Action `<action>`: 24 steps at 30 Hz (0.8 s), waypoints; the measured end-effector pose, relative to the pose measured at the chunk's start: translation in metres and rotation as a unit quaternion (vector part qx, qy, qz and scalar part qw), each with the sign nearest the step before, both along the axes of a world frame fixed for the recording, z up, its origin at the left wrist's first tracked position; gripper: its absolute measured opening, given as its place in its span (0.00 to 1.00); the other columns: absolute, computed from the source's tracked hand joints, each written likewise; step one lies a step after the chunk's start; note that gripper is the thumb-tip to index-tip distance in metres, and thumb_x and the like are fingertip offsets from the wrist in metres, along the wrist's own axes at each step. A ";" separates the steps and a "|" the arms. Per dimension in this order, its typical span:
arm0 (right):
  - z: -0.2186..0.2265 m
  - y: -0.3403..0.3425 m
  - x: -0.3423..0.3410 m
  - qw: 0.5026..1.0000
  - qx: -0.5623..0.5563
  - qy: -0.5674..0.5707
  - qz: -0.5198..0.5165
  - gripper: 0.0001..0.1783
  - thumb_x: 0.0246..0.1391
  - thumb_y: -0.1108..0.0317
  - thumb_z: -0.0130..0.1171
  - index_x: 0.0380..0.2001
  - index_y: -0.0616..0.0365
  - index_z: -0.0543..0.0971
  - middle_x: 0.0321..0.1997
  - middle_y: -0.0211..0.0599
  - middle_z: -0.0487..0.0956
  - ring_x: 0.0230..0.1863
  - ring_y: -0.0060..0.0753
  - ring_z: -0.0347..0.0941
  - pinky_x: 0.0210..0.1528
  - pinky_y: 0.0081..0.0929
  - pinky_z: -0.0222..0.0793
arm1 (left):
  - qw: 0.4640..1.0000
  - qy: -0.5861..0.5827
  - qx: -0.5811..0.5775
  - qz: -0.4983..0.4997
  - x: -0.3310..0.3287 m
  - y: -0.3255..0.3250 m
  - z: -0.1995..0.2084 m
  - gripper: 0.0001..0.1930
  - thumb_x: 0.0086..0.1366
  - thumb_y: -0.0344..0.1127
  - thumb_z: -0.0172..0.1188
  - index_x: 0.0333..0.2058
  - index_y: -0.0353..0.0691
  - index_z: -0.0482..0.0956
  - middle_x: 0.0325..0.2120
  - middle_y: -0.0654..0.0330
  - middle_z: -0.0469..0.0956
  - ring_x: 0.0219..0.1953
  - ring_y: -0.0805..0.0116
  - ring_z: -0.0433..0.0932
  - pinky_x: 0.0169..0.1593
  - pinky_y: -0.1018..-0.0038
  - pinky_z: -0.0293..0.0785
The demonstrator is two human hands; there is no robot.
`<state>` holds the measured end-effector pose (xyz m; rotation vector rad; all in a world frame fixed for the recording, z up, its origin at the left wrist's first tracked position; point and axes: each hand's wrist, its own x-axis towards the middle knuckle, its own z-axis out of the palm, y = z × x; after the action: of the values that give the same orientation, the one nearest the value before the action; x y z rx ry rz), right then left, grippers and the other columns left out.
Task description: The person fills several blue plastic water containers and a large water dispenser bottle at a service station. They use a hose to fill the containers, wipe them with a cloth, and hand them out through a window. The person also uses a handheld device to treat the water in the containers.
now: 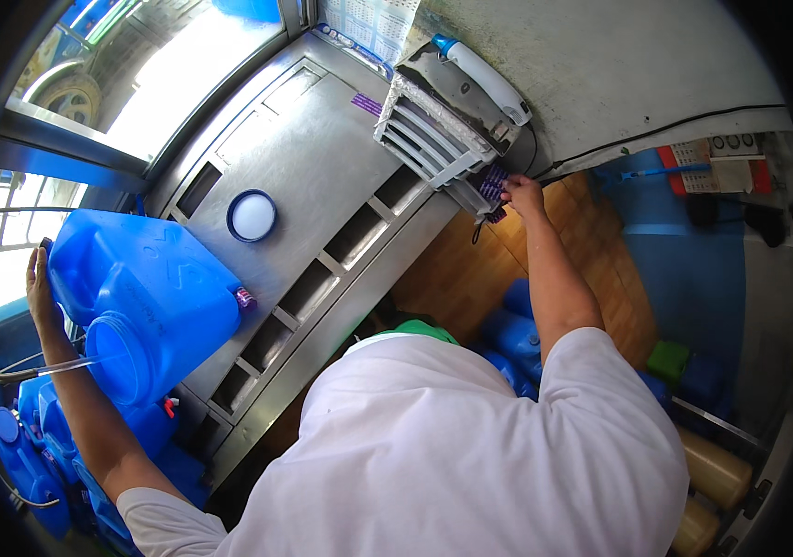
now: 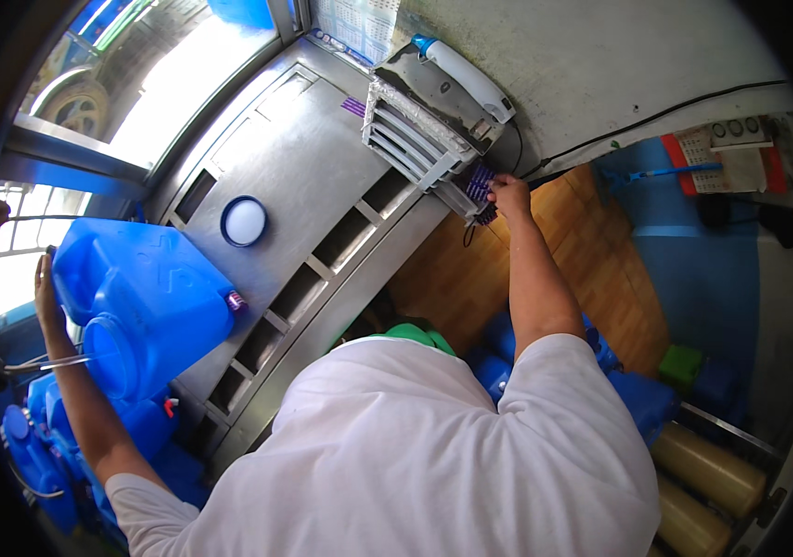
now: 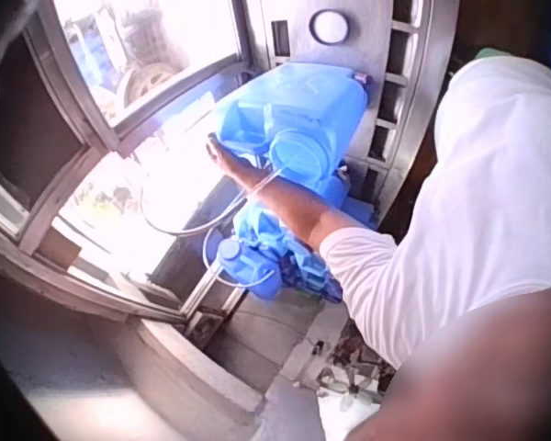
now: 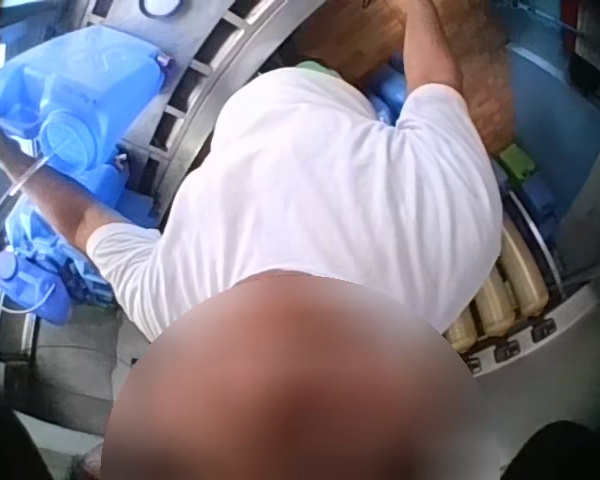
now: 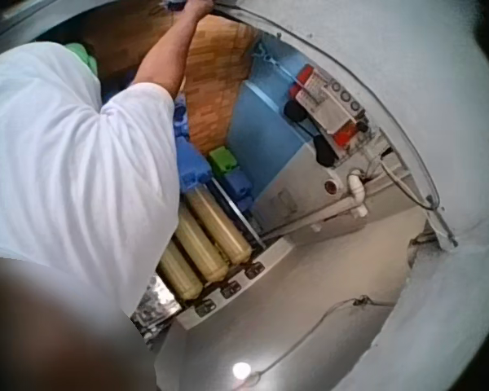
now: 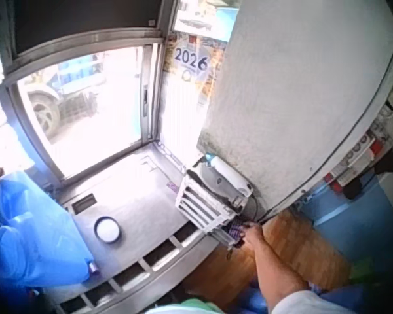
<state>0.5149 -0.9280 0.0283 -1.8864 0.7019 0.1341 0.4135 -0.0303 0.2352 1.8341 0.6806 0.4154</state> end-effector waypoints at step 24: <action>-0.015 0.024 0.048 0.983 -0.047 -0.105 0.141 0.12 0.52 0.67 0.52 0.42 0.54 0.75 0.38 0.38 0.78 0.39 0.39 0.74 0.40 0.31 0.69 | 0.940 0.296 -0.049 0.164 -0.397 -0.223 -0.219 0.20 0.58 0.41 0.67 0.46 0.38 0.75 0.26 0.69 0.72 0.23 0.80 0.65 0.26 0.82 0.62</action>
<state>0.5632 -0.9041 0.0138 -2.0474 0.2998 0.0797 0.0168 -0.2537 0.0159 1.7536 1.4065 0.0255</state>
